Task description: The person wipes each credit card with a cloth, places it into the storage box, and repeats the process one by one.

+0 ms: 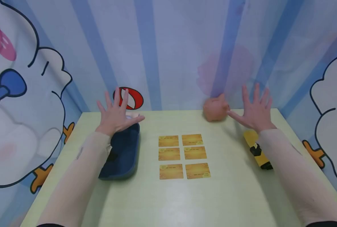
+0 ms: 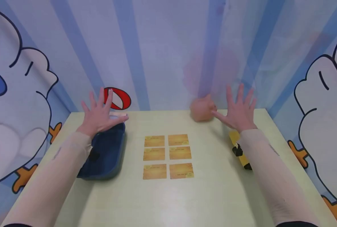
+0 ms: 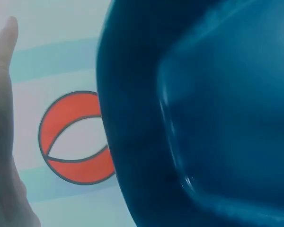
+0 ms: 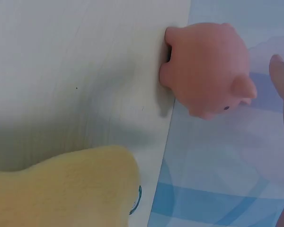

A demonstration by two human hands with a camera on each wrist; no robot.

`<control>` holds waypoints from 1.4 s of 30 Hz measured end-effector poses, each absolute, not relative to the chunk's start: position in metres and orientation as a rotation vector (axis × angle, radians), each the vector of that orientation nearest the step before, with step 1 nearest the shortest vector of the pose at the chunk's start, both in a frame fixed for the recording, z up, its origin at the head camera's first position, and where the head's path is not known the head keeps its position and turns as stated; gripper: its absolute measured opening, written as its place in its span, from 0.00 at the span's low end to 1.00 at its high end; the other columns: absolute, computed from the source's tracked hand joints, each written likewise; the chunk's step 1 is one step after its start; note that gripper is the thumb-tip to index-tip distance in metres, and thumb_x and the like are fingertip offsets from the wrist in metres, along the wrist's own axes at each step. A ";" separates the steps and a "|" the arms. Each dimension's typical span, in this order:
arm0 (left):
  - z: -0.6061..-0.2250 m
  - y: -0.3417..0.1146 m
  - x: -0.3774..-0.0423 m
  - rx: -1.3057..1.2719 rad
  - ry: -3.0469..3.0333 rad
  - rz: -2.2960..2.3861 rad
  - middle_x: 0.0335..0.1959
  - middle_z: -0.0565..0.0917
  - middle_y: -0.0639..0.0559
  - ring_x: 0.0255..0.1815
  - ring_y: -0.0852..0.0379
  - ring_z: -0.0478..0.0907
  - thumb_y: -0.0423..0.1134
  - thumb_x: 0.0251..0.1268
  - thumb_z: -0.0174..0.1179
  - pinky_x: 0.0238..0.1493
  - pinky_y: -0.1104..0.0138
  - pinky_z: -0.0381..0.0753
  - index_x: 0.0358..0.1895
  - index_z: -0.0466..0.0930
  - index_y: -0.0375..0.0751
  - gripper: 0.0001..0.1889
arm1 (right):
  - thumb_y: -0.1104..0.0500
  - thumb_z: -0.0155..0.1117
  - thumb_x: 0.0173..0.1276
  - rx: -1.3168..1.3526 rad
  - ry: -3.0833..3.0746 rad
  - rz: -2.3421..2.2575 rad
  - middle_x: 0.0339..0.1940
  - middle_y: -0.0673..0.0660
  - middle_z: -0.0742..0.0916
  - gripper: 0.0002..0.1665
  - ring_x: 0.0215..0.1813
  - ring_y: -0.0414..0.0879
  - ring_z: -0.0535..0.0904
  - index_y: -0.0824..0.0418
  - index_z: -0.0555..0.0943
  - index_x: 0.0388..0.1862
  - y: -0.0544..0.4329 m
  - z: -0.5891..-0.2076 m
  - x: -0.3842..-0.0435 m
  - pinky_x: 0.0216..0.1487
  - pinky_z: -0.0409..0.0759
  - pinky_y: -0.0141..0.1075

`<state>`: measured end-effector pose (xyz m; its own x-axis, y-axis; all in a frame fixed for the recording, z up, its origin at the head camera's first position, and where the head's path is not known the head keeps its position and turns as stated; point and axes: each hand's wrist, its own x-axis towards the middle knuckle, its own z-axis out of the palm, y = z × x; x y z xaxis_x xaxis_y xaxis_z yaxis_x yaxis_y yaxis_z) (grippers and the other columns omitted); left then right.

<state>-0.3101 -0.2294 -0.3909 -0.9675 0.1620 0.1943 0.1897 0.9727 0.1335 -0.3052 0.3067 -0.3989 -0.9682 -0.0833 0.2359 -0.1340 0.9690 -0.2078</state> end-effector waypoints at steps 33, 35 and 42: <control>-0.410 -0.138 -0.140 -1.092 -2.539 -0.663 0.59 0.87 0.47 0.57 0.52 0.86 0.49 0.67 0.71 0.54 0.58 0.88 0.68 0.80 0.41 0.29 | 0.19 0.48 0.70 -0.053 -3.423 0.594 0.71 0.95 0.40 0.73 0.57 0.98 0.60 0.64 0.24 0.84 0.346 -0.465 -0.207 0.48 0.70 0.80; -0.419 -0.132 -0.135 -1.103 -2.616 -0.736 0.56 0.88 0.48 0.56 0.53 0.86 0.48 0.68 0.71 0.54 0.58 0.88 0.64 0.83 0.42 0.25 | 0.18 0.50 0.69 -0.063 -3.417 0.572 0.70 0.95 0.41 0.75 0.57 0.98 0.57 0.64 0.25 0.85 0.344 -0.465 -0.207 0.48 0.69 0.80; -0.450 -0.119 -0.131 -1.046 -2.782 -0.651 0.52 0.88 0.49 0.51 0.51 0.84 0.42 0.64 0.75 0.53 0.58 0.86 0.57 0.86 0.42 0.20 | 0.19 0.56 0.67 -0.070 -3.381 0.540 0.68 0.95 0.49 0.77 0.54 0.94 0.60 0.65 0.28 0.85 0.339 -0.467 -0.205 0.40 0.73 0.73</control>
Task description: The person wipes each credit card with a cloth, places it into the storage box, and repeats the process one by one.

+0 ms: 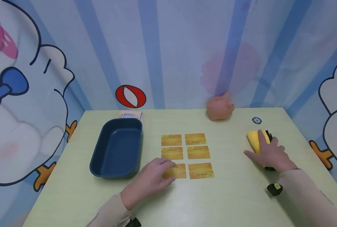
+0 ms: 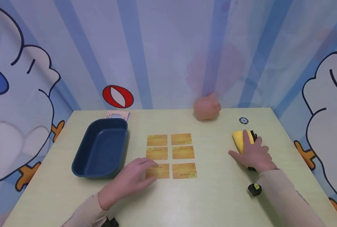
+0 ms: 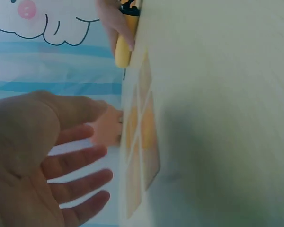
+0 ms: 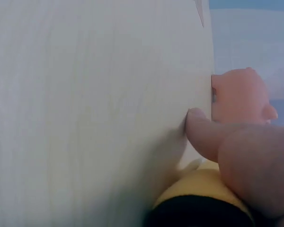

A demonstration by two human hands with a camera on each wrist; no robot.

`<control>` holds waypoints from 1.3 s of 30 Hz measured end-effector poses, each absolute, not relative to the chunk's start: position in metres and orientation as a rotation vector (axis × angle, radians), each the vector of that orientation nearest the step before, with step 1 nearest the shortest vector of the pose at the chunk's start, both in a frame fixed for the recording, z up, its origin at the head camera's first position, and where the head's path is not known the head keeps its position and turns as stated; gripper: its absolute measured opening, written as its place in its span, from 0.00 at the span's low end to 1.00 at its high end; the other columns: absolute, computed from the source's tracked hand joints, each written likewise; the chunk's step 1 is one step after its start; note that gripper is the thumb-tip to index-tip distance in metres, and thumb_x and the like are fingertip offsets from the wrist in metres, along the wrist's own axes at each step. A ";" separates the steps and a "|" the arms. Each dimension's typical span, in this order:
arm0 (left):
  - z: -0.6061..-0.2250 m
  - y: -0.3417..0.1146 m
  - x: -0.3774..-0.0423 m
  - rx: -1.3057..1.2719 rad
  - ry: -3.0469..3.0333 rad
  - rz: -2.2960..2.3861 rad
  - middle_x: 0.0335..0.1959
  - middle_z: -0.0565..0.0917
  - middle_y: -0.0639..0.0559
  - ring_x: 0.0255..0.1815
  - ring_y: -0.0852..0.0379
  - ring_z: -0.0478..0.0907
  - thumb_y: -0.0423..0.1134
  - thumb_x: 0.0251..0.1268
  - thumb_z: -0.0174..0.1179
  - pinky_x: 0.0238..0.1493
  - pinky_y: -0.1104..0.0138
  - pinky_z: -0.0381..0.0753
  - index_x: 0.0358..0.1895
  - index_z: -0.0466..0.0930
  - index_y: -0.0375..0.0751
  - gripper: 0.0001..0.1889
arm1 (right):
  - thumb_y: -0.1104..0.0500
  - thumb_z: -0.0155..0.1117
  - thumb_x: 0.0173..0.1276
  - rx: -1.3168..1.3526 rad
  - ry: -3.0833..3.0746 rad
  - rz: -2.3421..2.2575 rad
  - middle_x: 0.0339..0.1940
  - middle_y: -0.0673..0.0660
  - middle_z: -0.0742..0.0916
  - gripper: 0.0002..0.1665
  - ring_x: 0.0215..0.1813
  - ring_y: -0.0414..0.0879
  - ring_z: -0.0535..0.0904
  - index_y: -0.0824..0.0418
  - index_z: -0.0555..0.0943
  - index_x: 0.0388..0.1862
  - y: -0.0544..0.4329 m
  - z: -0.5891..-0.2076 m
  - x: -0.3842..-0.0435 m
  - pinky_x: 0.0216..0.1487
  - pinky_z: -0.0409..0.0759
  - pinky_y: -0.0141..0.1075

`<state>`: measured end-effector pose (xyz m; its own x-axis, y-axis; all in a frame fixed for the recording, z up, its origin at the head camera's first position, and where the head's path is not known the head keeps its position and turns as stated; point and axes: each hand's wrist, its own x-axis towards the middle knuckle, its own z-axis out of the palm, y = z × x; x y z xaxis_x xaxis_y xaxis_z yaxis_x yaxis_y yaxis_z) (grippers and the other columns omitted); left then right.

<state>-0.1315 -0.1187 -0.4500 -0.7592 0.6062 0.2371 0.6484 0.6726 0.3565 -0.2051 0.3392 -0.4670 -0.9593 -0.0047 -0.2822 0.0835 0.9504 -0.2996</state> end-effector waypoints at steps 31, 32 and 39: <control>-0.477 -0.125 -0.140 -0.920 -2.926 -0.636 0.52 0.85 0.50 0.46 0.52 0.77 0.34 0.60 0.78 0.48 0.59 0.82 0.59 0.84 0.43 0.24 | 0.50 0.71 0.69 -0.107 2.864 -0.537 0.55 0.86 0.69 0.60 0.41 0.70 0.76 0.65 0.44 0.86 0.344 -0.465 -0.209 0.32 0.80 0.53; -0.477 -0.125 -0.140 -0.916 -2.933 -0.643 0.52 0.85 0.50 0.47 0.51 0.76 0.34 0.60 0.77 0.48 0.59 0.82 0.60 0.84 0.43 0.24 | 0.50 0.71 0.68 -0.124 2.871 -0.542 0.55 0.86 0.70 0.60 0.40 0.68 0.77 0.65 0.45 0.86 0.344 -0.465 -0.209 0.32 0.80 0.51; -0.475 -0.124 -0.143 -0.894 -2.989 -0.705 0.55 0.82 0.49 0.51 0.49 0.76 0.32 0.61 0.76 0.54 0.55 0.81 0.64 0.81 0.43 0.27 | 0.53 0.72 0.66 -0.169 2.920 -0.545 0.57 0.84 0.73 0.59 0.42 0.66 0.78 0.66 0.48 0.85 0.342 -0.466 -0.210 0.34 0.80 0.54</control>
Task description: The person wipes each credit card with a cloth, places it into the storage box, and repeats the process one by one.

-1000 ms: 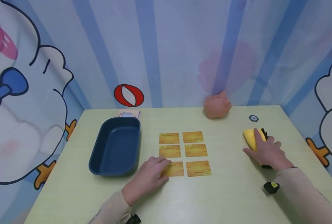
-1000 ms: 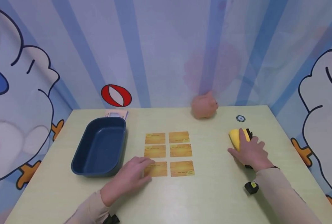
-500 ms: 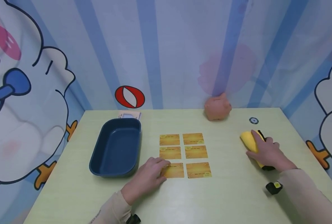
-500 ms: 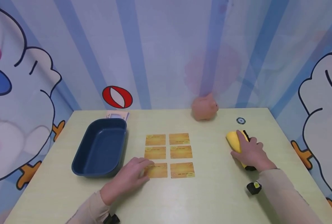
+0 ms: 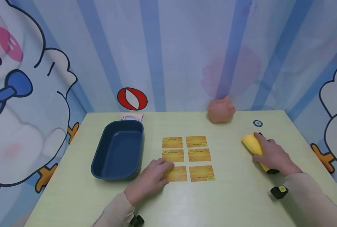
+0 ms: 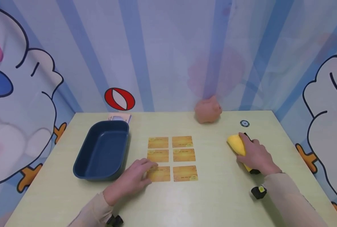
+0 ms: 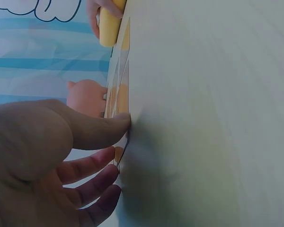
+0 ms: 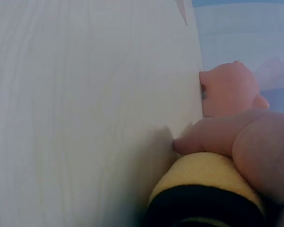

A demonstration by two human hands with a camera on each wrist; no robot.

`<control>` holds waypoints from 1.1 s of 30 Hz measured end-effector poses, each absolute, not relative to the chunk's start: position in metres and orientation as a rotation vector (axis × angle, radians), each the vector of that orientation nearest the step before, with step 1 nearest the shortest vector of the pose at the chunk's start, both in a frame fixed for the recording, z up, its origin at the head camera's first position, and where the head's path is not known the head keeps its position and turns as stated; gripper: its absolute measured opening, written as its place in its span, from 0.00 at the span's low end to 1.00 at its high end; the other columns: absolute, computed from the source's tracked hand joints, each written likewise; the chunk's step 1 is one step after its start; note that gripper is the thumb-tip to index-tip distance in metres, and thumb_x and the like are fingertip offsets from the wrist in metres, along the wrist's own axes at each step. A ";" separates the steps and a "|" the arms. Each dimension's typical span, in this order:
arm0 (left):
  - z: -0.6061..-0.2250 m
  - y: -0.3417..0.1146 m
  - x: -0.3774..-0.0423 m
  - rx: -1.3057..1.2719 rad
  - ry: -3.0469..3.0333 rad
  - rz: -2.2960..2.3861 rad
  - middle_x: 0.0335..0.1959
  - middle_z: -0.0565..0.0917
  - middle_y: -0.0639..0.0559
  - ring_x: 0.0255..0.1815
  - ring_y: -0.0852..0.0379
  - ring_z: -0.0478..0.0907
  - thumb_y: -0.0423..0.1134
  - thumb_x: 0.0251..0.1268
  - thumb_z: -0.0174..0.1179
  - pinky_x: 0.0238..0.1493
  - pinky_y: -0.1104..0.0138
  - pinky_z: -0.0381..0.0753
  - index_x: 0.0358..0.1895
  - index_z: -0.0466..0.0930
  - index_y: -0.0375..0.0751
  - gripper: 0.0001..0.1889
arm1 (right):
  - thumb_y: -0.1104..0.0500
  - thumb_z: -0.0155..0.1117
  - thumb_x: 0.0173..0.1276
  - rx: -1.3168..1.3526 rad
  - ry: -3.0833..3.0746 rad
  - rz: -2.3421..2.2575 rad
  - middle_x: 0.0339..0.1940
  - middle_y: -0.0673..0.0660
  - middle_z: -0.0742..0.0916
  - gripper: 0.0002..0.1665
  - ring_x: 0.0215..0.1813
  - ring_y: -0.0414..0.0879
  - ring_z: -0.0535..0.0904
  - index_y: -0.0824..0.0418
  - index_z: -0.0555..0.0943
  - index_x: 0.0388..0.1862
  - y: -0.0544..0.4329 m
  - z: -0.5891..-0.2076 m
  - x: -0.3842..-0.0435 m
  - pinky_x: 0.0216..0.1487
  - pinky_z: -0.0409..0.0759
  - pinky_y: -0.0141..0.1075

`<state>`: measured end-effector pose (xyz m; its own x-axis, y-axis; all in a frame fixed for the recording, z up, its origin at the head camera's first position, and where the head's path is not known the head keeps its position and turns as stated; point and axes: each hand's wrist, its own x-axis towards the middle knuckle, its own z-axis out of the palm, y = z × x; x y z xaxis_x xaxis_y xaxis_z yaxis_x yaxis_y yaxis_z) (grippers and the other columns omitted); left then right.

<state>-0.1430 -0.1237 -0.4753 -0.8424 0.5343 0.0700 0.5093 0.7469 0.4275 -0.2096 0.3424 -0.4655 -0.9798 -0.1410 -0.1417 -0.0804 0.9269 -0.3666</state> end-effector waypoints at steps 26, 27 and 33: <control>-0.485 -0.129 -0.147 0.848 2.746 1.027 0.54 0.83 0.51 0.44 0.58 0.76 0.26 0.60 0.73 0.46 0.66 0.78 0.62 0.82 0.43 0.26 | 0.56 0.71 0.64 -0.205 2.975 -0.589 0.55 0.78 0.79 0.55 0.42 0.60 0.76 0.66 0.54 0.84 0.343 -0.466 -0.207 0.36 0.78 0.50; -0.485 -0.129 -0.147 0.865 2.741 1.039 0.54 0.85 0.51 0.43 0.59 0.77 0.25 0.60 0.73 0.46 0.66 0.79 0.62 0.82 0.43 0.26 | 0.56 0.71 0.64 -0.205 2.974 -0.588 0.55 0.78 0.79 0.55 0.42 0.59 0.76 0.66 0.54 0.84 0.343 -0.467 -0.207 0.36 0.78 0.50; -0.486 -0.131 -0.148 0.855 2.671 1.145 0.50 0.85 0.50 0.38 0.59 0.77 0.23 0.59 0.72 0.41 0.68 0.79 0.64 0.83 0.40 0.27 | 0.55 0.71 0.64 -0.193 2.984 -0.580 0.53 0.76 0.80 0.56 0.40 0.58 0.76 0.64 0.54 0.85 0.343 -0.468 -0.206 0.34 0.78 0.48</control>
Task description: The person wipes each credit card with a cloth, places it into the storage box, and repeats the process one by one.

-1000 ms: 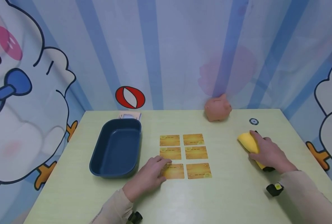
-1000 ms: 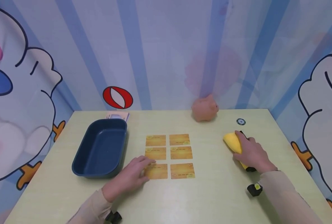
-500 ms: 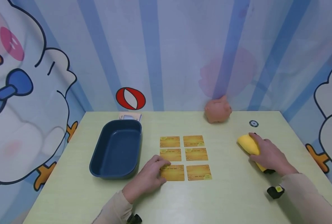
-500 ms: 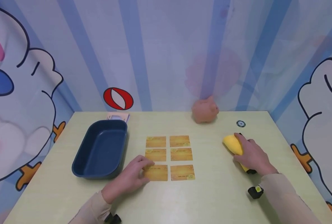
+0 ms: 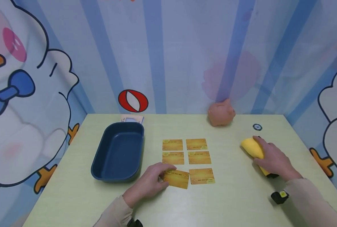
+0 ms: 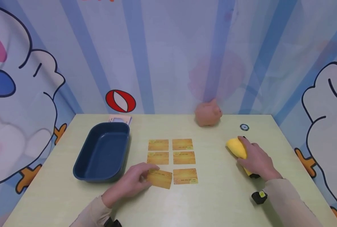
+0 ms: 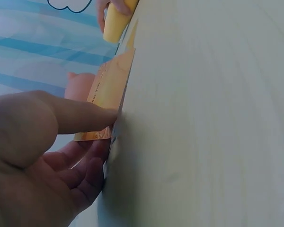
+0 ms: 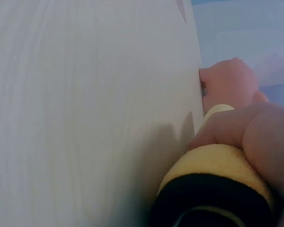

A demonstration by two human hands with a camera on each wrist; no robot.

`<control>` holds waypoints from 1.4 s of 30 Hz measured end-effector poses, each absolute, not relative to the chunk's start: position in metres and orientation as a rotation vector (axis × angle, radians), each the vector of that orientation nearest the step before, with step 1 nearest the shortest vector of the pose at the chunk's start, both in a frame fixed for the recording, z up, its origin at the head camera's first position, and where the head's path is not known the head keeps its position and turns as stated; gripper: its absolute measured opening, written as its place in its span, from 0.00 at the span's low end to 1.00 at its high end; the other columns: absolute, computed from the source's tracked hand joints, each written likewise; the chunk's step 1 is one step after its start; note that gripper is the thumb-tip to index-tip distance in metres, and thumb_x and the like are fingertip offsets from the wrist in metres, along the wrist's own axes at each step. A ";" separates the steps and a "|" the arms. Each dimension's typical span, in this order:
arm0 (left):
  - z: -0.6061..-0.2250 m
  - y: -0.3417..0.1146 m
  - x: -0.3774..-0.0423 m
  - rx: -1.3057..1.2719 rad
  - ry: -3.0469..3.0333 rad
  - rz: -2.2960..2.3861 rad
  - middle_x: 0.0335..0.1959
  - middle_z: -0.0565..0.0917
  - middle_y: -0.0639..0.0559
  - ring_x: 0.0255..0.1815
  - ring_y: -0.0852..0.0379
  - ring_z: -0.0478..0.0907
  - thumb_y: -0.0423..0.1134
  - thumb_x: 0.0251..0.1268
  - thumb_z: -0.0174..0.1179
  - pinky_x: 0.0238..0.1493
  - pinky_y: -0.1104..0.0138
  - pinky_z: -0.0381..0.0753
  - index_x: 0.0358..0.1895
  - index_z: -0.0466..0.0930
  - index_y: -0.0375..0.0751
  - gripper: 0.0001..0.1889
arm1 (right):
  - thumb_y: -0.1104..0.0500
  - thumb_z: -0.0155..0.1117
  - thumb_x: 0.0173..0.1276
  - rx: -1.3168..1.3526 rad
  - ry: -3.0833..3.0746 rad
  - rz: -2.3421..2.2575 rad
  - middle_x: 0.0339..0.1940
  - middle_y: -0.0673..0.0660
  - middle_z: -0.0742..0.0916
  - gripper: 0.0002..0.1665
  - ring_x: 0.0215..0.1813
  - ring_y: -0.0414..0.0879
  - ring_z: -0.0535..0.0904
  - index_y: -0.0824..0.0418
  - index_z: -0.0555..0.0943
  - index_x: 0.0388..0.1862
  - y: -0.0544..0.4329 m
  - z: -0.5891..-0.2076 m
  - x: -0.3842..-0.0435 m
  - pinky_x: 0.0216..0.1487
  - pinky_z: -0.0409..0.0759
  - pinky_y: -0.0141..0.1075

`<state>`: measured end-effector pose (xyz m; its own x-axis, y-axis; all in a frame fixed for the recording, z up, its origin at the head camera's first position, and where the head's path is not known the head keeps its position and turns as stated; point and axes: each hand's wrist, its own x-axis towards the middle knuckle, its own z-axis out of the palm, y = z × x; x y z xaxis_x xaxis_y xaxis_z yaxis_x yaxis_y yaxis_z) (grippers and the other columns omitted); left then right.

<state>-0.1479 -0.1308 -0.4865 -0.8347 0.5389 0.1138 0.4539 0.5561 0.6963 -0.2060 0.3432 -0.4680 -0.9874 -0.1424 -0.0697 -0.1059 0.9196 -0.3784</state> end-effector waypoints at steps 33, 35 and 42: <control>-0.449 -0.095 -0.175 0.486 2.243 1.847 0.24 0.57 0.53 0.28 0.57 0.66 0.23 0.66 0.62 0.31 0.70 0.72 0.71 0.76 0.37 0.28 | 0.68 0.71 0.68 -0.781 2.844 -1.360 0.67 0.61 0.78 0.52 0.46 0.54 0.75 0.46 0.59 0.86 0.233 -0.418 -0.194 0.41 0.81 0.47; -0.449 -0.091 -0.177 0.497 2.229 1.846 0.24 0.55 0.54 0.27 0.58 0.64 0.22 0.67 0.60 0.32 0.69 0.72 0.72 0.75 0.38 0.29 | 0.70 0.71 0.67 -0.854 2.848 -1.371 0.67 0.60 0.78 0.53 0.45 0.52 0.75 0.46 0.60 0.86 0.225 -0.416 -0.192 0.41 0.80 0.45; -0.444 -0.082 -0.178 0.479 2.100 1.884 0.27 0.63 0.53 0.27 0.56 0.74 0.23 0.71 0.58 0.45 0.61 0.89 0.78 0.68 0.38 0.32 | 0.70 0.72 0.60 -1.140 2.894 -1.257 0.67 0.54 0.78 0.55 0.47 0.45 0.74 0.49 0.62 0.85 0.195 -0.409 -0.189 0.45 0.79 0.42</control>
